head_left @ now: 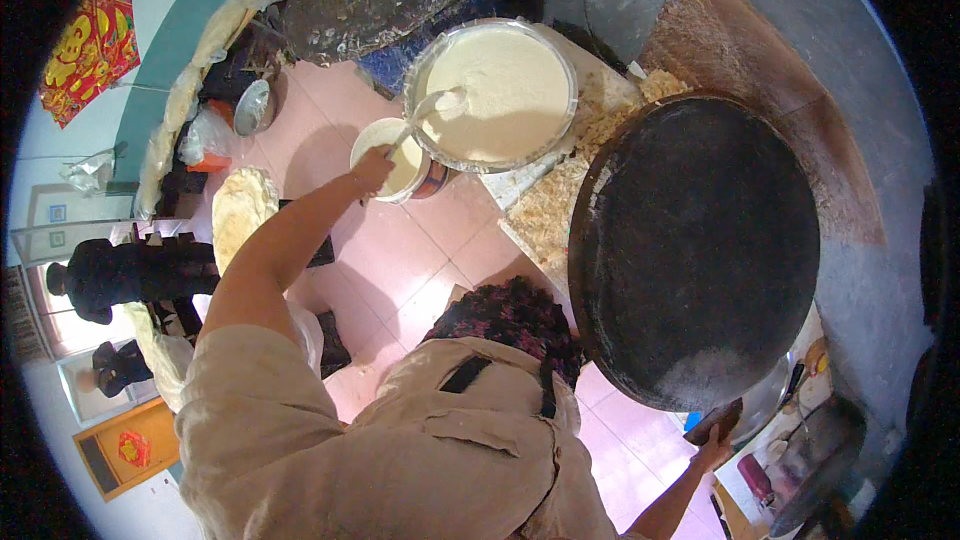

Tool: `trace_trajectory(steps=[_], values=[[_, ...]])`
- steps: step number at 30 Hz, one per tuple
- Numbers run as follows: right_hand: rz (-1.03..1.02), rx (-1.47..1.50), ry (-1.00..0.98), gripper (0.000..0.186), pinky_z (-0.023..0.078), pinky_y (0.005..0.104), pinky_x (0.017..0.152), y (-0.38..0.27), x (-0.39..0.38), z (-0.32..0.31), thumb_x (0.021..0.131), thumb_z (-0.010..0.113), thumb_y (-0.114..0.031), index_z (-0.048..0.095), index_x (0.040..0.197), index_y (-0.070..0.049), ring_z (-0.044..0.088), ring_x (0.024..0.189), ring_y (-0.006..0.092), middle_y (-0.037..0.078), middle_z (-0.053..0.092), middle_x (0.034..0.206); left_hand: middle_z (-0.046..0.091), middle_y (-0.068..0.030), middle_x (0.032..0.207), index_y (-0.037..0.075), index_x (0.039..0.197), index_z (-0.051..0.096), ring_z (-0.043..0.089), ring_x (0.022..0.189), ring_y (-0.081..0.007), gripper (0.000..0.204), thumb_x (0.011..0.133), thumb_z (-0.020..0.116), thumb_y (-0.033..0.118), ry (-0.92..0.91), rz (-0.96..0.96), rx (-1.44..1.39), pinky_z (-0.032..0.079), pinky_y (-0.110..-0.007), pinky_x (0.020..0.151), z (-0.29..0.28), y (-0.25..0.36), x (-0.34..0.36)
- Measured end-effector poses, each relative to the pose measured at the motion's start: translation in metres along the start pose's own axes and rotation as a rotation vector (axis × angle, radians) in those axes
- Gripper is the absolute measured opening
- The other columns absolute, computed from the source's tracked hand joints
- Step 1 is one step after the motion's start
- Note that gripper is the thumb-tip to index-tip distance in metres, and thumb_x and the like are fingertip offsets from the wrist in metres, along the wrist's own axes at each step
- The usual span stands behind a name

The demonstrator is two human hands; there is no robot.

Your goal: The person scoops batter from a container and pours it onto a large flat griddle, then spreads it into a thin circle using a wooden spreader. After cooking, the person lifts the crepe and stacks it with others in a basket.

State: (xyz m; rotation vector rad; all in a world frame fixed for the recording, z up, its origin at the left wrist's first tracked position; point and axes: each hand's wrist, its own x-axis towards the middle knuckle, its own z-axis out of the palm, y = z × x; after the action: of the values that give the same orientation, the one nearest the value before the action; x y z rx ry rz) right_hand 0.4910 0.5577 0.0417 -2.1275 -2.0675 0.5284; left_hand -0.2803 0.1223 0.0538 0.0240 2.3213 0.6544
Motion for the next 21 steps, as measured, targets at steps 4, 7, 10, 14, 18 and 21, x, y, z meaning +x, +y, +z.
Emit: trace_trajectory(steps=[4, 7, 10, 14, 18, 21], values=[[-0.131, -0.041, 0.119, 0.048, 0.048, 0.0447, 0.075, 0.039, 0.003, 0.016, 0.079, 0.068, -0.036, 0.064, 0.102, 0.006, 0.061, 0.082, 0.0372, 0.024, 0.065, 0.097, 0.041, -0.0015, 0.064, 0.009, 0.094, 0.045, 0.038, 0.041, -0.0080, 0.006, 0.089, 0.048, 0.010, -0.261, -0.257, -0.659, 0.031, -0.024, 0.030, 0.021, 0.025, -0.031], [-0.172, 0.127, 0.119, 0.047, 0.048, 0.0444, 0.074, 0.068, 0.012, 0.026, 0.080, 0.067, -0.035, 0.063, 0.103, 0.006, 0.061, 0.079, 0.0367, 0.024, 0.065, 0.093, 0.042, -0.0014, 0.064, 0.010, 0.090, 0.043, 0.037, 0.043, -0.0070, 0.004, 0.090, 0.047, 0.010, -0.364, -0.405, -0.943, 0.030, -0.023, 0.031, 0.020, 0.044, -0.030], [-0.135, 0.026, 0.076, 0.047, 0.048, 0.0434, 0.074, 0.061, 0.017, 0.021, 0.080, 0.067, -0.033, 0.062, 0.103, 0.007, 0.061, 0.078, 0.0364, 0.025, 0.065, 0.091, 0.041, 0.0004, 0.064, 0.011, 0.090, 0.043, 0.034, 0.042, -0.0064, 0.006, 0.090, 0.049, 0.012, -0.339, -0.135, -0.774, 0.028, -0.022, 0.032, 0.007, 0.076, -0.051], [-0.246, 0.066, 0.077, 0.046, 0.048, 0.0410, 0.075, 0.047, 0.024, 0.005, 0.080, 0.067, -0.032, 0.061, 0.103, 0.008, 0.061, 0.078, 0.0350, 0.025, 0.065, 0.092, 0.046, -0.0011, 0.062, 0.013, 0.111, 0.056, 0.038, 0.037, -0.0098, 0.023, 0.089, 0.051, 0.015, -0.046, 0.087, -0.378, 0.031, -0.028, 0.032, -0.007, 0.079, -0.032], [-0.182, 0.323, 0.115, 0.047, 0.048, 0.0412, 0.075, 0.049, 0.027, 0.013, 0.080, 0.067, -0.031, 0.060, 0.103, 0.010, 0.061, 0.079, 0.0355, 0.026, 0.065, 0.093, 0.058, -0.0127, 0.063, 0.011, 0.124, 0.053, 0.054, 0.040, -0.0210, 0.040, 0.085, 0.052, 0.013, 0.235, 0.153, -0.037, 0.043, -0.036, 0.036, -0.005, 0.048, 0.031], [-0.147, 0.138, 0.007, 0.048, 0.047, 0.0415, 0.076, 0.011, 0.018, 0.001, 0.080, 0.067, -0.030, 0.060, 0.105, 0.010, 0.061, 0.080, 0.0362, 0.025, 0.065, 0.094, 0.046, -0.0040, 0.058, 0.012, 0.122, 0.050, 0.043, 0.040, -0.0153, 0.035, 0.088, 0.052, 0.017, 0.229, -0.030, -0.173, 0.039, -0.034, 0.032, 0.026, 0.015, 0.049]])
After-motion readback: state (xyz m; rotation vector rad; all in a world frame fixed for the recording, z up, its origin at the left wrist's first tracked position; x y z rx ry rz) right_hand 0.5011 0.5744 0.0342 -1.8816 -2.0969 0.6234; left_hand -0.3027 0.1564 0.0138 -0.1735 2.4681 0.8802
